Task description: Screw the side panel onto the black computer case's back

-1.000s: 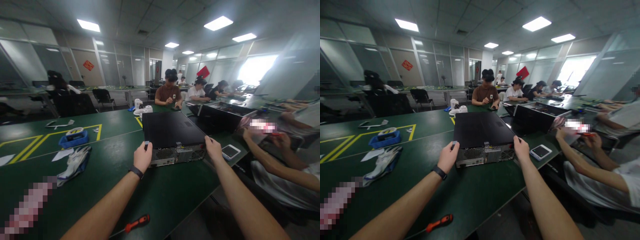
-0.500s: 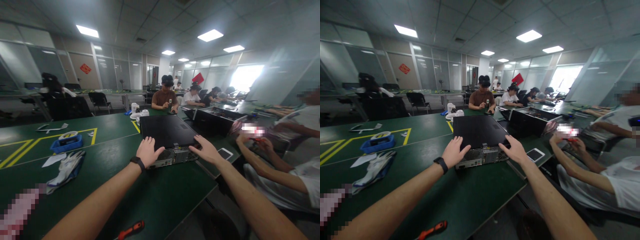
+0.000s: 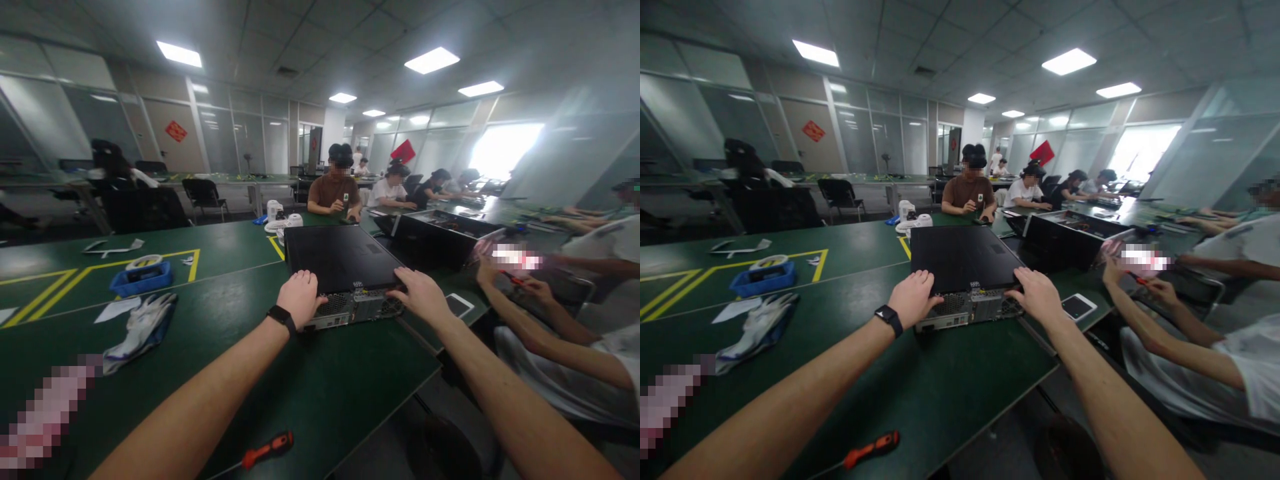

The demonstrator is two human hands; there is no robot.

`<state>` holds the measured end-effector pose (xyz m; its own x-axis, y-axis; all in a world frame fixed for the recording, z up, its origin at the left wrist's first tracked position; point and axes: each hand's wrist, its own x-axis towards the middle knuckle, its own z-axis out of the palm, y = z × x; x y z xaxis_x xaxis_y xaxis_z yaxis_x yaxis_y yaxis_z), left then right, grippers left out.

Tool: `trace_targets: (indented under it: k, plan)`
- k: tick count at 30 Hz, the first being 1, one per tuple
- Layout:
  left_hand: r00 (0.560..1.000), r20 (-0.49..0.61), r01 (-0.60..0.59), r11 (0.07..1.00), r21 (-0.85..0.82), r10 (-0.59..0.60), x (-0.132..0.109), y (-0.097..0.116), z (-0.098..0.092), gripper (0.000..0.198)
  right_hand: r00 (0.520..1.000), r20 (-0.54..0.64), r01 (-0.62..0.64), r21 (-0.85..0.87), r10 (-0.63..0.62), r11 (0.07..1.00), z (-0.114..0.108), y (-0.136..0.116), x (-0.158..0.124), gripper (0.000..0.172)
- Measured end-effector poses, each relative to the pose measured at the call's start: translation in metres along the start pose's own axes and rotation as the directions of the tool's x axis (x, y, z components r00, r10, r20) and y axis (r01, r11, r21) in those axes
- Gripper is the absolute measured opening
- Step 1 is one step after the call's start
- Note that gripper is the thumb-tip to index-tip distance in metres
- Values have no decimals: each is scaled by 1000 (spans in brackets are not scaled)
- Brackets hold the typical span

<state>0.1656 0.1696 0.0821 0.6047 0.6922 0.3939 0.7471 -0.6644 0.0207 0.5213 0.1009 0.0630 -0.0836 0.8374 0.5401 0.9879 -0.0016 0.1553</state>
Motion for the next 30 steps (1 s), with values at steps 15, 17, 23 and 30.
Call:
trace_targets:
  k: [15, 17, 23, 30]
  plan:
    - [1000, 8, 13, 1000, 21, -14, -5, 7, -6, 32, 997, -42, -65, 15, 65, 998, -4, -7, -7, 44]
    - [1000, -5, 14, 1000, 6, -14, -6, 8, -5, 32, 995, -48, -81, 41, 83, 996, -3, -10, -11, 46]
    - [999, -40, 21, 996, -87, -24, -11, 4, 1, 40, 987, -68, -135, 166, 148, 977, -1, -22, -20, 64]
    - [988, -71, 110, 944, -310, -139, -15, -6, 13, 58, 902, -4, -408, 323, 432, 854, -6, 2, 2, 56]
